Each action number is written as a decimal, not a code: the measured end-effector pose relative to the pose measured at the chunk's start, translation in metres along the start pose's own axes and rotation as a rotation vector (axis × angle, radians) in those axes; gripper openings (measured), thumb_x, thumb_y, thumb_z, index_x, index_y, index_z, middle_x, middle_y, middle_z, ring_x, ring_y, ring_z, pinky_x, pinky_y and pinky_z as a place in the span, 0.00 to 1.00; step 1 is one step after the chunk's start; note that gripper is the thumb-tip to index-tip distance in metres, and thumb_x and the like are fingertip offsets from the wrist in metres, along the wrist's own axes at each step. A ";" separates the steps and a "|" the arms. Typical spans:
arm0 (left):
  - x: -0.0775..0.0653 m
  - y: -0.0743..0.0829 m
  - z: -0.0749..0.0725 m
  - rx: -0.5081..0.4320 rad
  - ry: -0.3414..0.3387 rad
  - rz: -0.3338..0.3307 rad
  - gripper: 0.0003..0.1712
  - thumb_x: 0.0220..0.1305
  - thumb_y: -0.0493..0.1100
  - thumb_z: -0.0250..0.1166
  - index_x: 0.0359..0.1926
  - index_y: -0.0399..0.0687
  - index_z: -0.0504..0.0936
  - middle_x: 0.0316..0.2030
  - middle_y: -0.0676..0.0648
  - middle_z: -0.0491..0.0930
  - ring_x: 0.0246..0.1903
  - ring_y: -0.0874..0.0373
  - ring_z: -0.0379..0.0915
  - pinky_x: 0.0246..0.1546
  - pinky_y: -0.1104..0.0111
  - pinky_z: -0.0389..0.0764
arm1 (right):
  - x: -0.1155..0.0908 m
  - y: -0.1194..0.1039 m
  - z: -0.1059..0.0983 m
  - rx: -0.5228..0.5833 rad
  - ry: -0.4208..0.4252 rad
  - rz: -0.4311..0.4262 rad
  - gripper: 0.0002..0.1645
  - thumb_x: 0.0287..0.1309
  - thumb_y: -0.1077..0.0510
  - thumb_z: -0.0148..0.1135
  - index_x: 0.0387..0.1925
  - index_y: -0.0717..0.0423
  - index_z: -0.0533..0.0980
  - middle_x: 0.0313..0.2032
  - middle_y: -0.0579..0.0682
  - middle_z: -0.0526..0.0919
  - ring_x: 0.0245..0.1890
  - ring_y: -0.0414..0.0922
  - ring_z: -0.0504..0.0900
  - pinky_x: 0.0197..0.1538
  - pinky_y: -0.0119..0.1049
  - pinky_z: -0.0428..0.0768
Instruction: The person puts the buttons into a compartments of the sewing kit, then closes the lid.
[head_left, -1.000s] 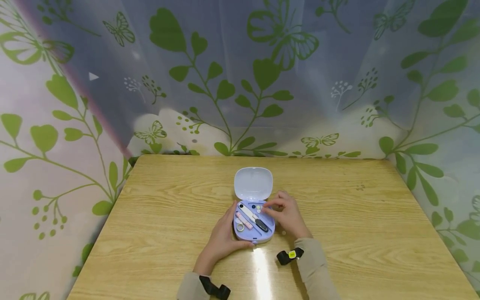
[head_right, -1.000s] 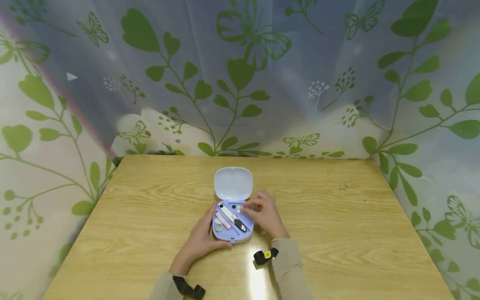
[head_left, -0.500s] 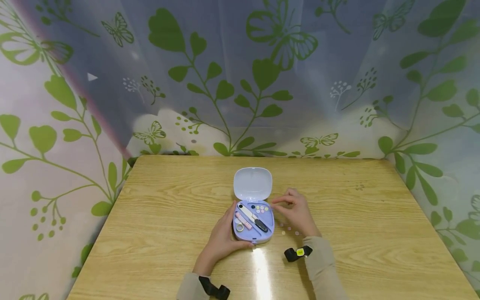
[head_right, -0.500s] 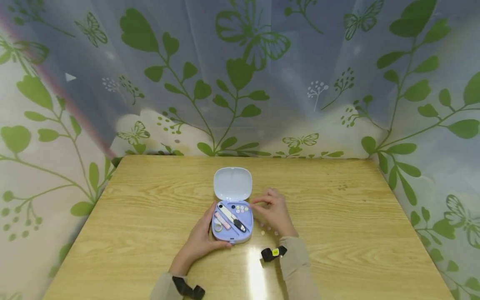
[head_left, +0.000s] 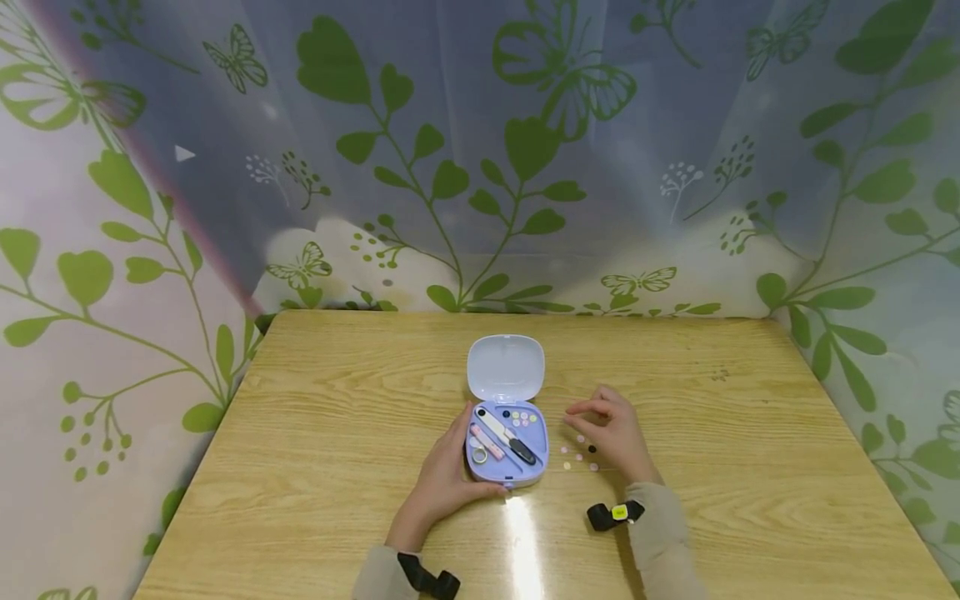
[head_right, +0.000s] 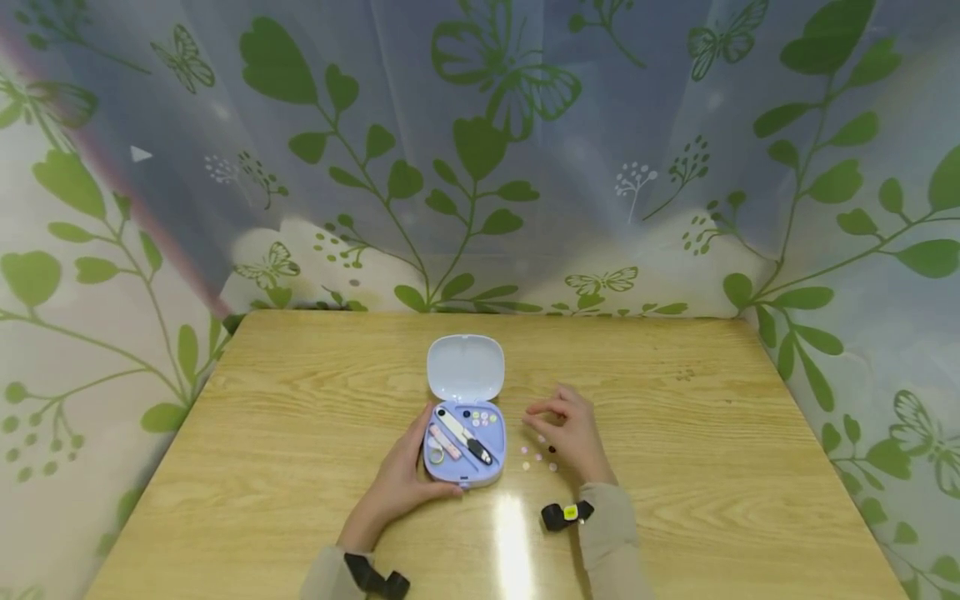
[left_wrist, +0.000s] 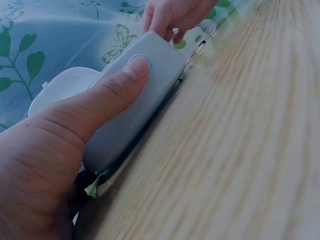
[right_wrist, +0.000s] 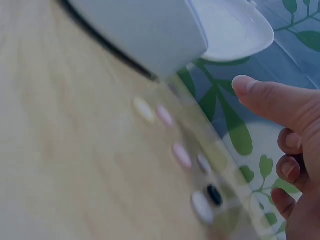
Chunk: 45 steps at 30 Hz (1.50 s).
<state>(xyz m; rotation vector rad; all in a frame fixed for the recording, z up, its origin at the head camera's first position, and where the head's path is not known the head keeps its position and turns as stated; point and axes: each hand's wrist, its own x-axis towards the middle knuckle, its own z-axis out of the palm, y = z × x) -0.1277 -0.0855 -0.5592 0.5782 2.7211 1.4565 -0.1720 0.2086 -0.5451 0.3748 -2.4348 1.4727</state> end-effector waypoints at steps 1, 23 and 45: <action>0.000 0.000 0.000 -0.001 -0.001 -0.001 0.79 0.34 0.61 0.84 0.79 0.46 0.44 0.77 0.45 0.51 0.73 0.48 0.49 0.72 0.50 0.55 | -0.002 0.001 -0.001 0.000 0.003 0.003 0.08 0.45 0.63 0.79 0.30 0.53 0.88 0.24 0.48 0.70 0.28 0.41 0.63 0.33 0.29 0.63; 0.001 -0.002 0.001 -0.005 0.005 0.006 0.79 0.34 0.60 0.84 0.79 0.46 0.44 0.77 0.45 0.51 0.73 0.47 0.49 0.71 0.49 0.55 | -0.020 -0.025 -0.019 -0.008 -0.050 0.053 0.07 0.44 0.69 0.77 0.30 0.64 0.86 0.25 0.58 0.75 0.28 0.51 0.67 0.32 0.30 0.65; -0.001 -0.002 0.002 0.000 0.004 0.004 0.78 0.35 0.59 0.84 0.79 0.46 0.44 0.77 0.46 0.51 0.74 0.49 0.49 0.72 0.51 0.55 | -0.026 0.022 -0.011 -0.104 -0.051 0.018 0.08 0.44 0.61 0.80 0.27 0.48 0.88 0.23 0.40 0.71 0.26 0.39 0.65 0.31 0.32 0.64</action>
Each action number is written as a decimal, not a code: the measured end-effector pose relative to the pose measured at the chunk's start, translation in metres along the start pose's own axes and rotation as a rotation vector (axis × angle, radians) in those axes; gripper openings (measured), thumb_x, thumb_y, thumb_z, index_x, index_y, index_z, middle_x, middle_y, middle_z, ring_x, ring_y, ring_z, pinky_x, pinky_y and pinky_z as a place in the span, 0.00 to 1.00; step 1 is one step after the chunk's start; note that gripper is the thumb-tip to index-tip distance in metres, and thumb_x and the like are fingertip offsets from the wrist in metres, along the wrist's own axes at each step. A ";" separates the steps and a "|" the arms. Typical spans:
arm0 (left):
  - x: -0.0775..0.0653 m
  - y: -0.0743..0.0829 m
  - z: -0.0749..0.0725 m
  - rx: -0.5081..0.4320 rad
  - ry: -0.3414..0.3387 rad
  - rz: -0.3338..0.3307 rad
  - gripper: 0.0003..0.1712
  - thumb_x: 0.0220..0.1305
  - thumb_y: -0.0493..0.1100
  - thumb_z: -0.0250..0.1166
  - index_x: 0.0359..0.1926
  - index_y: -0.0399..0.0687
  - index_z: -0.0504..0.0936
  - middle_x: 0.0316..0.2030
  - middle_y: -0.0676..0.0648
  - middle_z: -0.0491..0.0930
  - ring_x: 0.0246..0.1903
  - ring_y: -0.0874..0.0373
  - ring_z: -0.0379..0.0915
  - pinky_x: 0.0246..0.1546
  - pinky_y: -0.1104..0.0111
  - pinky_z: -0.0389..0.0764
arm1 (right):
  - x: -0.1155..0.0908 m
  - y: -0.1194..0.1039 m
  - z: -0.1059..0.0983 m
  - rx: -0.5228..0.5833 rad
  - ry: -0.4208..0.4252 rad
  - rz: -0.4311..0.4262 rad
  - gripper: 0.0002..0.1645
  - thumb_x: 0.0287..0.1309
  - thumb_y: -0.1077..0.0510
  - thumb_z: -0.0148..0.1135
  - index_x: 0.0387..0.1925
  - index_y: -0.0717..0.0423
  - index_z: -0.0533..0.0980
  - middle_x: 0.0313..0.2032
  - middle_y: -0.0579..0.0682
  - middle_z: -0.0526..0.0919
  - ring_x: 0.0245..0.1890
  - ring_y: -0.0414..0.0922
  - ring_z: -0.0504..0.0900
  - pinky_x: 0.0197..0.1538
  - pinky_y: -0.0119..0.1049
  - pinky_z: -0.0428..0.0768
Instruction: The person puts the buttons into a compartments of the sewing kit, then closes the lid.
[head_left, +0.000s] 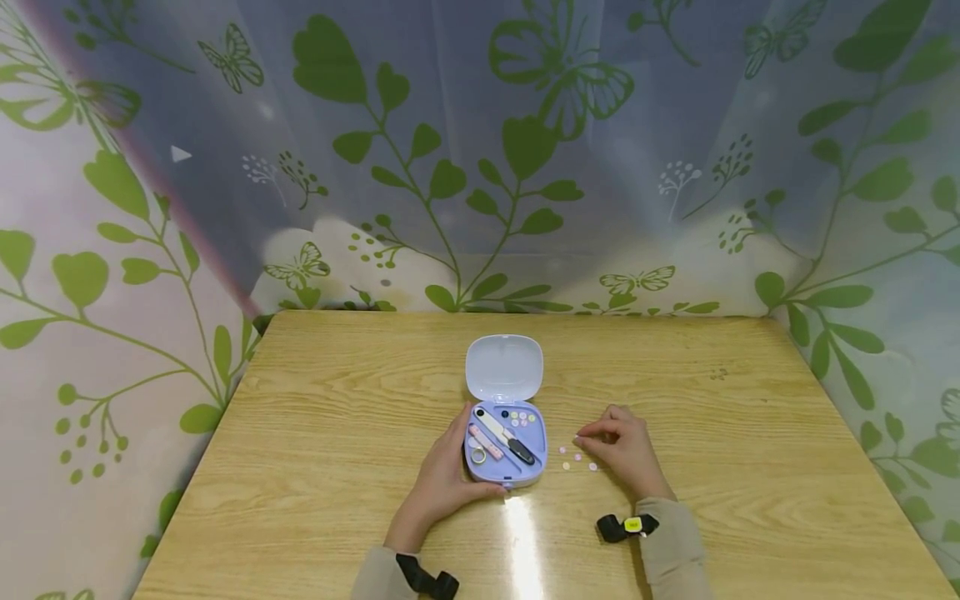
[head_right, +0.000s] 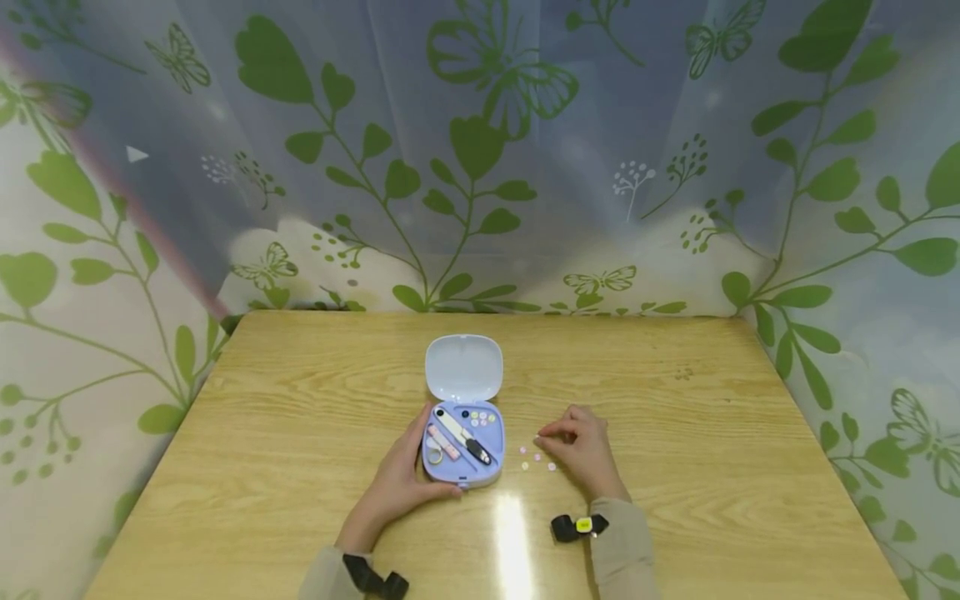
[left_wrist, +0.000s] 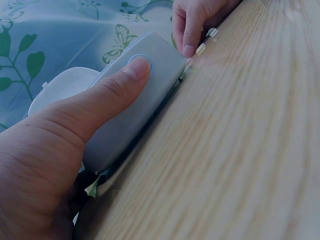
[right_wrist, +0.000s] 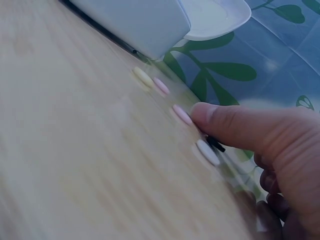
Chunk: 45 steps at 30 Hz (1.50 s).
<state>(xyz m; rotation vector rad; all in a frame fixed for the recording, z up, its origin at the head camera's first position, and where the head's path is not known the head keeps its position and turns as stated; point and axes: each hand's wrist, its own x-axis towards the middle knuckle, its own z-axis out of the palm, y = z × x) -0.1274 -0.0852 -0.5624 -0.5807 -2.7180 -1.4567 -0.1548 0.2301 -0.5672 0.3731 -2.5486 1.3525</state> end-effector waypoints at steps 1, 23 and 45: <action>0.000 0.000 0.000 -0.001 -0.002 -0.002 0.79 0.35 0.60 0.84 0.79 0.46 0.44 0.77 0.46 0.51 0.74 0.49 0.49 0.72 0.50 0.55 | 0.000 0.000 0.000 -0.002 0.000 0.002 0.08 0.44 0.61 0.80 0.27 0.47 0.88 0.23 0.40 0.71 0.26 0.39 0.65 0.32 0.32 0.64; 0.001 -0.001 0.000 -0.025 0.000 0.006 0.80 0.32 0.60 0.85 0.79 0.47 0.43 0.77 0.47 0.51 0.74 0.51 0.48 0.72 0.53 0.53 | 0.001 -0.006 -0.001 0.036 0.004 0.030 0.06 0.46 0.59 0.80 0.27 0.46 0.88 0.24 0.41 0.73 0.28 0.40 0.67 0.33 0.32 0.66; 0.002 -0.003 0.001 -0.027 0.004 0.019 0.80 0.33 0.60 0.85 0.79 0.46 0.44 0.77 0.47 0.52 0.74 0.52 0.49 0.72 0.53 0.54 | 0.021 -0.027 -0.005 0.061 0.025 -0.084 0.08 0.43 0.64 0.80 0.27 0.51 0.88 0.22 0.43 0.69 0.28 0.40 0.64 0.31 0.32 0.63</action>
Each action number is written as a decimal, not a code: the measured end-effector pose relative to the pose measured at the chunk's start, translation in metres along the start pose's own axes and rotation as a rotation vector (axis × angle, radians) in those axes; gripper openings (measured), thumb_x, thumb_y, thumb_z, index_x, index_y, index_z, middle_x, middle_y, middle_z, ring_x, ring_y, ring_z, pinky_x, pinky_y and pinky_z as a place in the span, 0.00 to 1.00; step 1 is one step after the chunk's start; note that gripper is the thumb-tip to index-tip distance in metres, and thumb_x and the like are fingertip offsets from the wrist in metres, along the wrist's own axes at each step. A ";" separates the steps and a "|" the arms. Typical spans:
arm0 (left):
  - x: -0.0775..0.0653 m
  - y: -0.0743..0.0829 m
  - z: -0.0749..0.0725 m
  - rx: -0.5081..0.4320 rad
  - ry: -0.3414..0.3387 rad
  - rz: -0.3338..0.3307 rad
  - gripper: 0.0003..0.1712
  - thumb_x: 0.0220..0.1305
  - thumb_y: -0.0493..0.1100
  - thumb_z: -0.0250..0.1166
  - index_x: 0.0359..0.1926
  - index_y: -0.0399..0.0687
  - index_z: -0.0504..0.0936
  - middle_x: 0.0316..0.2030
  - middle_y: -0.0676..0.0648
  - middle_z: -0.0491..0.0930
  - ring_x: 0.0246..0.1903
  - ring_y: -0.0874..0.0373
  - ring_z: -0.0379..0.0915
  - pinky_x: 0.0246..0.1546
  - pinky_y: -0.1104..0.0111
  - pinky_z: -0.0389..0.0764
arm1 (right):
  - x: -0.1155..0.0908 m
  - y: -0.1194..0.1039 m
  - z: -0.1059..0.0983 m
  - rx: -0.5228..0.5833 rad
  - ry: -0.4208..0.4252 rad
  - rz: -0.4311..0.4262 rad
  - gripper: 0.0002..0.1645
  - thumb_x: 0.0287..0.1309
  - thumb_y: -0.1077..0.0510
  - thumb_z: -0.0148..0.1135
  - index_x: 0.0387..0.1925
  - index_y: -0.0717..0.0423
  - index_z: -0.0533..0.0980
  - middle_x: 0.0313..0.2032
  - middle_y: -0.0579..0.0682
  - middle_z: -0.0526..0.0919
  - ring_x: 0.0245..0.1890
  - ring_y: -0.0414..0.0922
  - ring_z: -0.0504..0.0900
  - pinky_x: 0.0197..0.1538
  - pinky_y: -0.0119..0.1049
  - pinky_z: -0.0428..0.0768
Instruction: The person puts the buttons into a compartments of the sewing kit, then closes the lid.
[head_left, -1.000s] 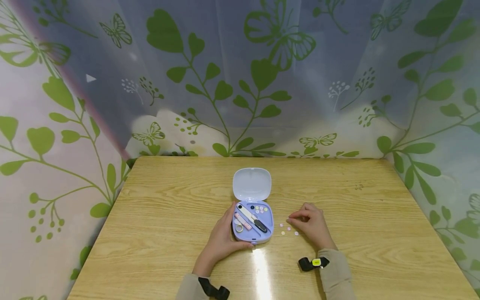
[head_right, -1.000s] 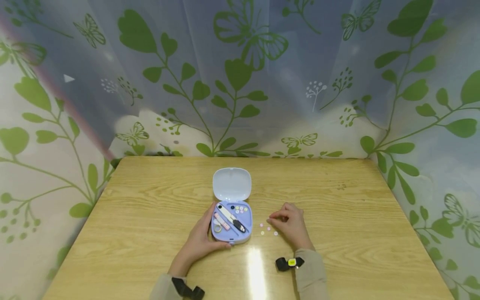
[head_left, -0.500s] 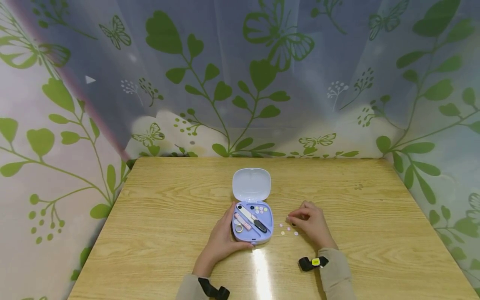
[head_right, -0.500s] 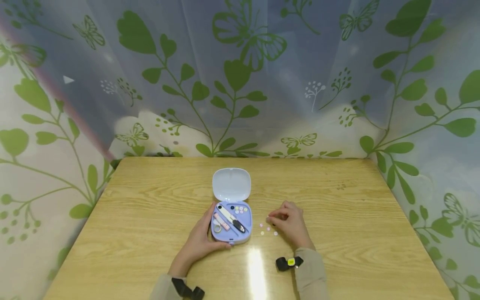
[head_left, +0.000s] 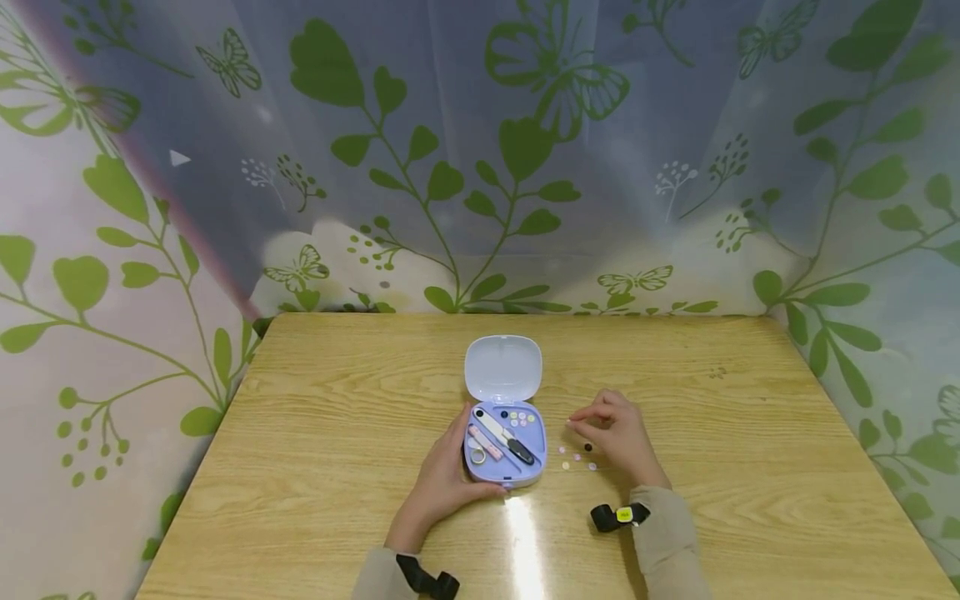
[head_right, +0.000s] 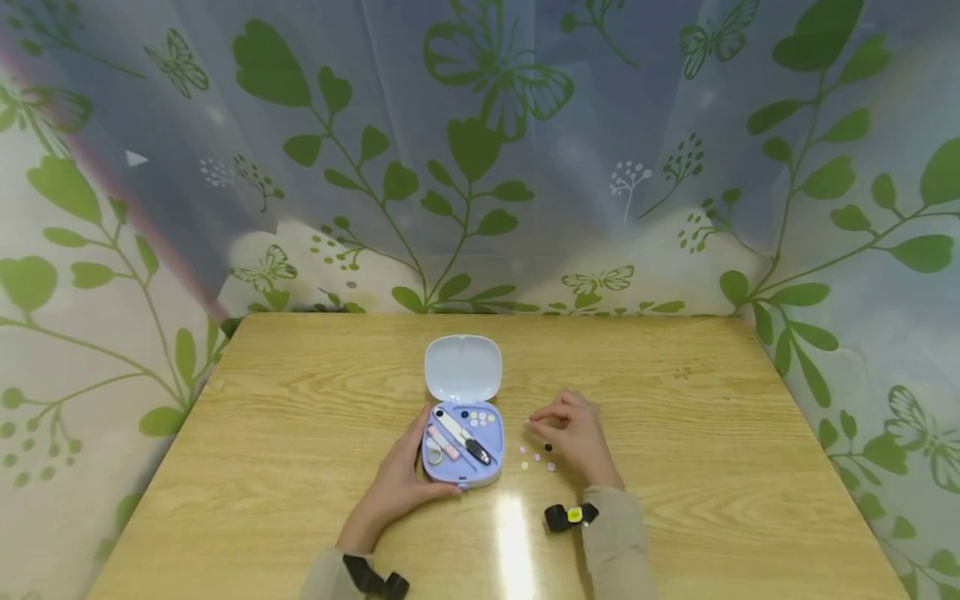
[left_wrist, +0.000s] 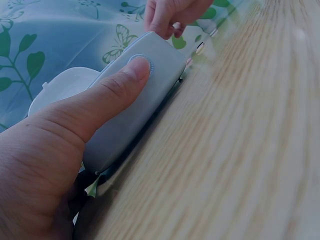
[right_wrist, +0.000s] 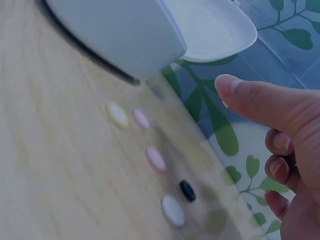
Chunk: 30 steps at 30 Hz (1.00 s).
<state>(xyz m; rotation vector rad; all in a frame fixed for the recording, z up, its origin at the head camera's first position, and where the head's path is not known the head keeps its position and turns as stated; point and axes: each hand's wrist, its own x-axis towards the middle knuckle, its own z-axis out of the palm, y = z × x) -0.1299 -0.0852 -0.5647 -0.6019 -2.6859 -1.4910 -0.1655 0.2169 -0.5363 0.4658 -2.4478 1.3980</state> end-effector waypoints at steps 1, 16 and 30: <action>0.000 0.000 0.000 0.002 -0.002 -0.002 0.80 0.33 0.60 0.85 0.79 0.46 0.43 0.77 0.46 0.51 0.74 0.51 0.48 0.72 0.53 0.54 | 0.001 -0.002 0.001 0.000 0.003 -0.013 0.08 0.42 0.64 0.80 0.27 0.51 0.88 0.22 0.42 0.69 0.27 0.40 0.64 0.31 0.32 0.63; -0.001 0.002 -0.001 -0.015 0.001 0.009 0.79 0.33 0.61 0.84 0.79 0.46 0.44 0.76 0.45 0.53 0.73 0.48 0.50 0.71 0.50 0.55 | 0.015 -0.016 0.024 0.028 -0.057 -0.087 0.07 0.42 0.64 0.80 0.26 0.52 0.88 0.21 0.44 0.70 0.26 0.40 0.64 0.32 0.31 0.63; 0.000 0.003 0.000 -0.011 -0.002 -0.002 0.79 0.34 0.61 0.84 0.79 0.45 0.44 0.77 0.45 0.51 0.73 0.47 0.50 0.71 0.48 0.56 | 0.017 -0.028 0.030 -0.082 -0.152 -0.083 0.06 0.44 0.60 0.80 0.24 0.49 0.88 0.23 0.38 0.69 0.30 0.38 0.66 0.46 0.43 0.57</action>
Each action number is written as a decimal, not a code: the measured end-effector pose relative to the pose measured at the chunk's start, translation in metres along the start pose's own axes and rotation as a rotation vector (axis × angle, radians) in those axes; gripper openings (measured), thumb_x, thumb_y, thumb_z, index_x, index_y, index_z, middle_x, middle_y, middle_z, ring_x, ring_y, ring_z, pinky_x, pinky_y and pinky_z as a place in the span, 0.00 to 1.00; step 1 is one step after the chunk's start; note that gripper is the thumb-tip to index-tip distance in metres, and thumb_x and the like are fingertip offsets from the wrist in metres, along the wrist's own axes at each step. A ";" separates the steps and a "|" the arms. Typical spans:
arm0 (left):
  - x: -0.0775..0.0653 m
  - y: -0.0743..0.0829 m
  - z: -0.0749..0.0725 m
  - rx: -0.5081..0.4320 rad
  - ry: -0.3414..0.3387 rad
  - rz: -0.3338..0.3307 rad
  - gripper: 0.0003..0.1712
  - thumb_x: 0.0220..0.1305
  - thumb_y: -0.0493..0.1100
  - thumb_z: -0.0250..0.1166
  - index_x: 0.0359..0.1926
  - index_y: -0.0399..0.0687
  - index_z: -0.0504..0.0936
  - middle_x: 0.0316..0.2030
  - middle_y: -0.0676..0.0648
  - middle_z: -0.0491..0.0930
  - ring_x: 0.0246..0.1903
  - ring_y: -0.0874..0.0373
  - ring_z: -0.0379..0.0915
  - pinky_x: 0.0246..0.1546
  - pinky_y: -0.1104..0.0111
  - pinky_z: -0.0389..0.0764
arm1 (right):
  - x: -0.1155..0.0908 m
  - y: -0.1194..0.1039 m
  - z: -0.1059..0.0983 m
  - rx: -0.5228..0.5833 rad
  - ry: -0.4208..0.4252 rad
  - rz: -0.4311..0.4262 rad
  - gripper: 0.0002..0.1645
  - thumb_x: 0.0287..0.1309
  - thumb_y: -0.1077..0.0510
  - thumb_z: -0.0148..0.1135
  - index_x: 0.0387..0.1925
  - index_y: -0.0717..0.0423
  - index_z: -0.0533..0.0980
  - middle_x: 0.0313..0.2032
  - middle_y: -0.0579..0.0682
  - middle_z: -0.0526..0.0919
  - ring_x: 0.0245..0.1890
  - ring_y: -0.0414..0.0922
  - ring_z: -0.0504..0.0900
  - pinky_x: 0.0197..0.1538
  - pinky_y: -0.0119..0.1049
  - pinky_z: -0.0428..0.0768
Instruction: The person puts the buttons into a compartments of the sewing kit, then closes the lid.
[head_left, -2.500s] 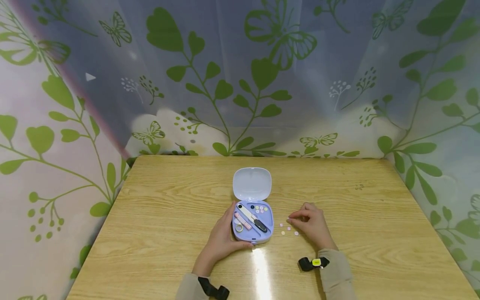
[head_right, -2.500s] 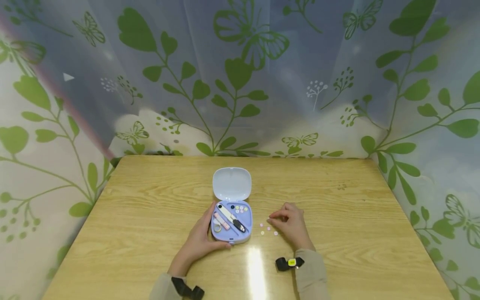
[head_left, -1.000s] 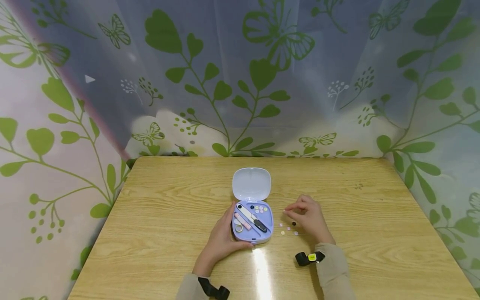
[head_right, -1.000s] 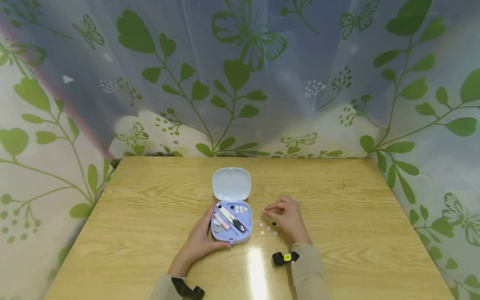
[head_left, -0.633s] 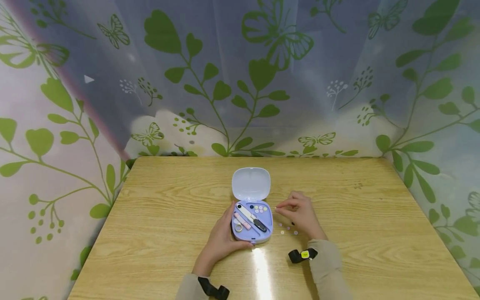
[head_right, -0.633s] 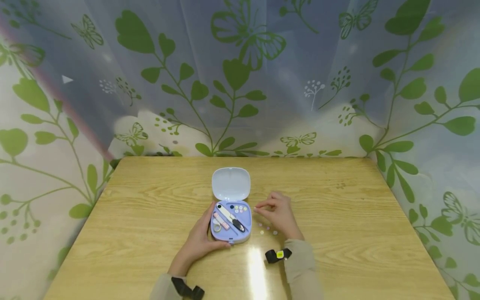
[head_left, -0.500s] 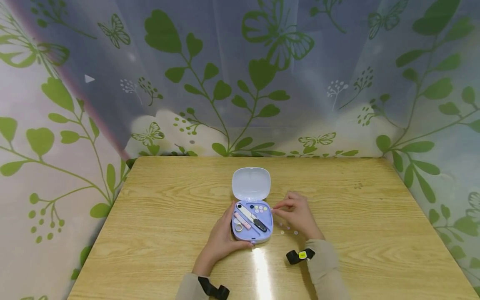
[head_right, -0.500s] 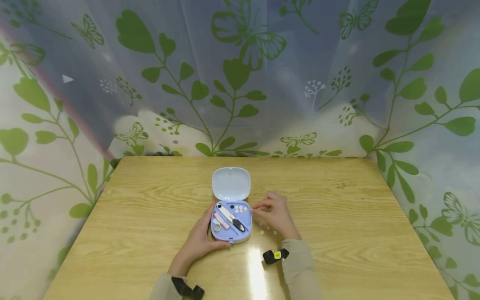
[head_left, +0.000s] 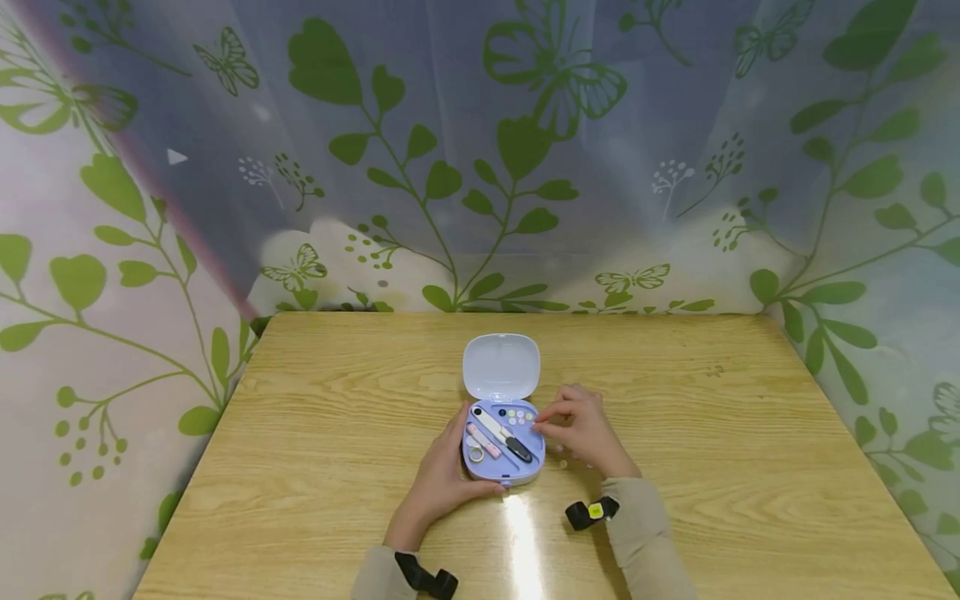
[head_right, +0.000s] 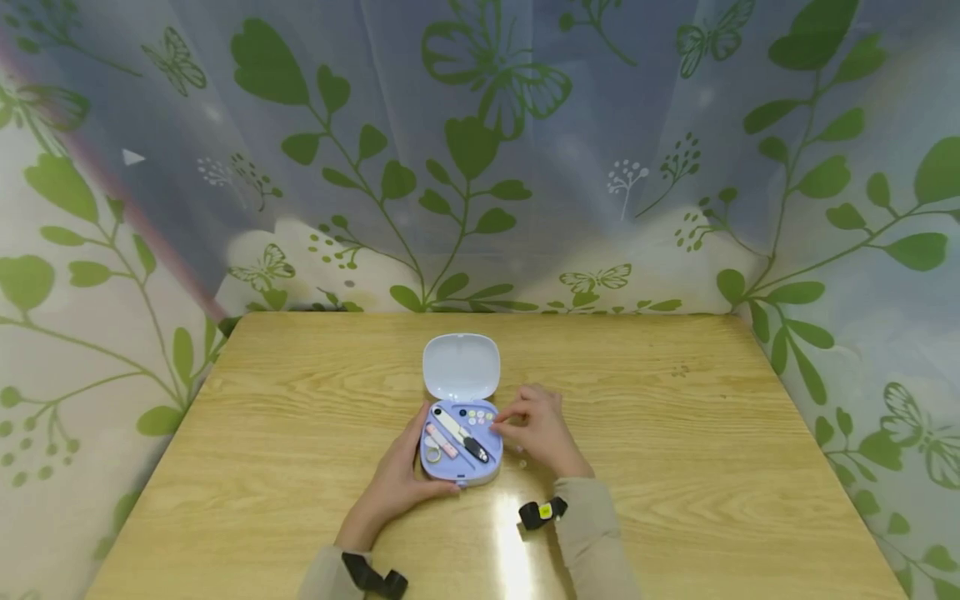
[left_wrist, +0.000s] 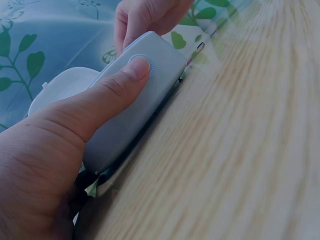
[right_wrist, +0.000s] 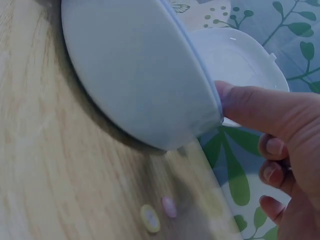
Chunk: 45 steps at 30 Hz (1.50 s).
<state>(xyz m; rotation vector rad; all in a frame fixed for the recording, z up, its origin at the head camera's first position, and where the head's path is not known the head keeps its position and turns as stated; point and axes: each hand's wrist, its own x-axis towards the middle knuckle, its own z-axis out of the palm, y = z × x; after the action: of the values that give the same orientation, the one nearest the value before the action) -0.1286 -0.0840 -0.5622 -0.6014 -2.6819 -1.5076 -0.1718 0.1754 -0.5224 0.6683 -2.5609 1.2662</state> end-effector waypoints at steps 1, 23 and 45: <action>0.000 0.000 0.000 -0.003 -0.002 -0.006 0.79 0.34 0.61 0.84 0.79 0.46 0.43 0.77 0.45 0.51 0.73 0.48 0.49 0.71 0.49 0.55 | 0.001 -0.002 0.000 -0.020 -0.010 0.010 0.06 0.44 0.60 0.80 0.24 0.48 0.88 0.24 0.37 0.69 0.30 0.39 0.66 0.46 0.44 0.57; -0.001 0.000 -0.001 0.011 0.004 -0.005 0.79 0.33 0.61 0.84 0.79 0.47 0.44 0.76 0.46 0.53 0.73 0.47 0.51 0.71 0.49 0.57 | 0.011 -0.015 0.005 -0.197 -0.058 0.072 0.05 0.46 0.57 0.79 0.24 0.47 0.87 0.23 0.39 0.69 0.30 0.40 0.64 0.47 0.46 0.56; 0.000 -0.002 0.000 0.020 -0.009 -0.043 0.80 0.33 0.62 0.84 0.80 0.49 0.43 0.77 0.49 0.50 0.74 0.51 0.48 0.72 0.52 0.54 | 0.002 0.000 -0.018 0.026 0.040 0.110 0.05 0.48 0.61 0.78 0.29 0.53 0.89 0.23 0.42 0.70 0.29 0.41 0.66 0.33 0.33 0.66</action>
<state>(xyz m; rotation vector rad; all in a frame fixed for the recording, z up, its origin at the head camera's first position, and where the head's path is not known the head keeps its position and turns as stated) -0.1291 -0.0844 -0.5638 -0.5546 -2.7310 -1.4893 -0.1739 0.1891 -0.5106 0.5079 -2.5849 1.3345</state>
